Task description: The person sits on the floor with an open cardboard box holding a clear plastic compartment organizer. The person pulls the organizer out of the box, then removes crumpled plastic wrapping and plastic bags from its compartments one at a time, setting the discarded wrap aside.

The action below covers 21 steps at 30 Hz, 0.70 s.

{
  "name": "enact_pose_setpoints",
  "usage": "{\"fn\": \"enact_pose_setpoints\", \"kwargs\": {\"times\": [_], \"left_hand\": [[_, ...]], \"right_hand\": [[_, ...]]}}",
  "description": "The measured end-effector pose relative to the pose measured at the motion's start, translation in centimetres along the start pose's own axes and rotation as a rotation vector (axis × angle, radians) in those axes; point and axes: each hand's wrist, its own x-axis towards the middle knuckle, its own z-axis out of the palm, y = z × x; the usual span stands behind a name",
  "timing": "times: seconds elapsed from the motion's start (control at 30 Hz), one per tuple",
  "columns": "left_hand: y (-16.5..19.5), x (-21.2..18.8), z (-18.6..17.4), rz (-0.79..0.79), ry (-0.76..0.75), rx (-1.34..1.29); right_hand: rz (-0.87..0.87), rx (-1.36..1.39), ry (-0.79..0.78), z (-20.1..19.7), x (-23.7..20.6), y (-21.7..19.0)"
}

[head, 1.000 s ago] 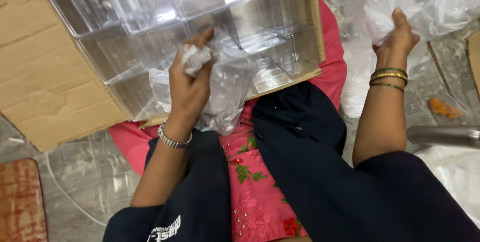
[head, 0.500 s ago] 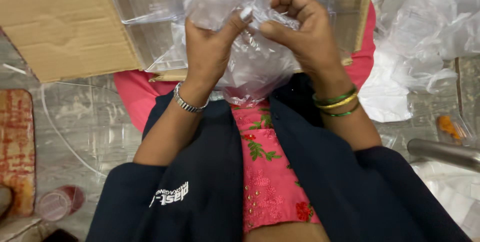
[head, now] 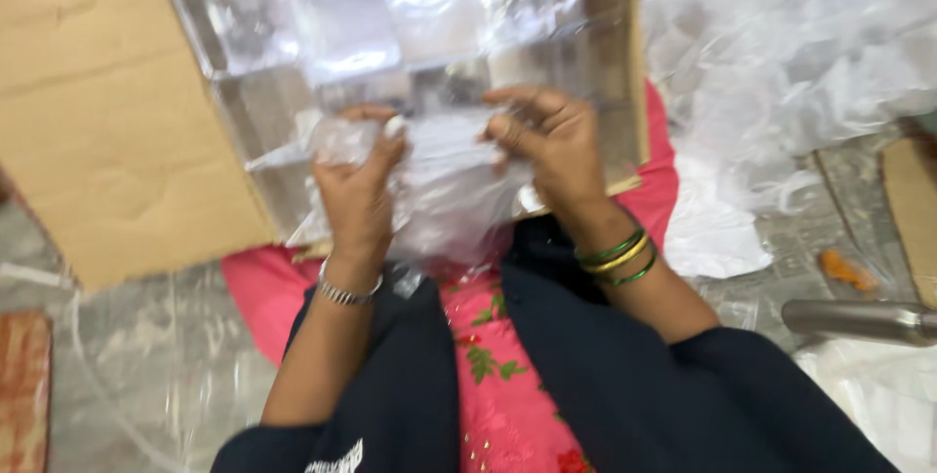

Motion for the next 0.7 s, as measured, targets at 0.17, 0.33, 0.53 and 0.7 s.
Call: {"fn": "enact_pose_setpoints", "kwargs": {"times": [0.17, 0.33, 0.53, 0.7], "left_hand": [[0.0, 1.0, 0.2, -0.027, -0.091, -0.192], [-1.7, 2.3, -1.3, -0.116, -0.43, -0.13], [-2.6, 8.7, -0.7, -0.034, -0.159, 0.343], [-4.1, 12.6, 2.3, 0.398, 0.09, 1.057]], "right_hand": [[-0.055, -0.148, -0.086, 0.3, 0.5, 0.6], [0.213, 0.551, -0.119, -1.6, 2.9, -4.1], [-0.268, -0.265, 0.037, -2.7, 9.2, -4.6], [-0.121, -0.876, 0.335, -1.9, 15.7, 5.5]]}}
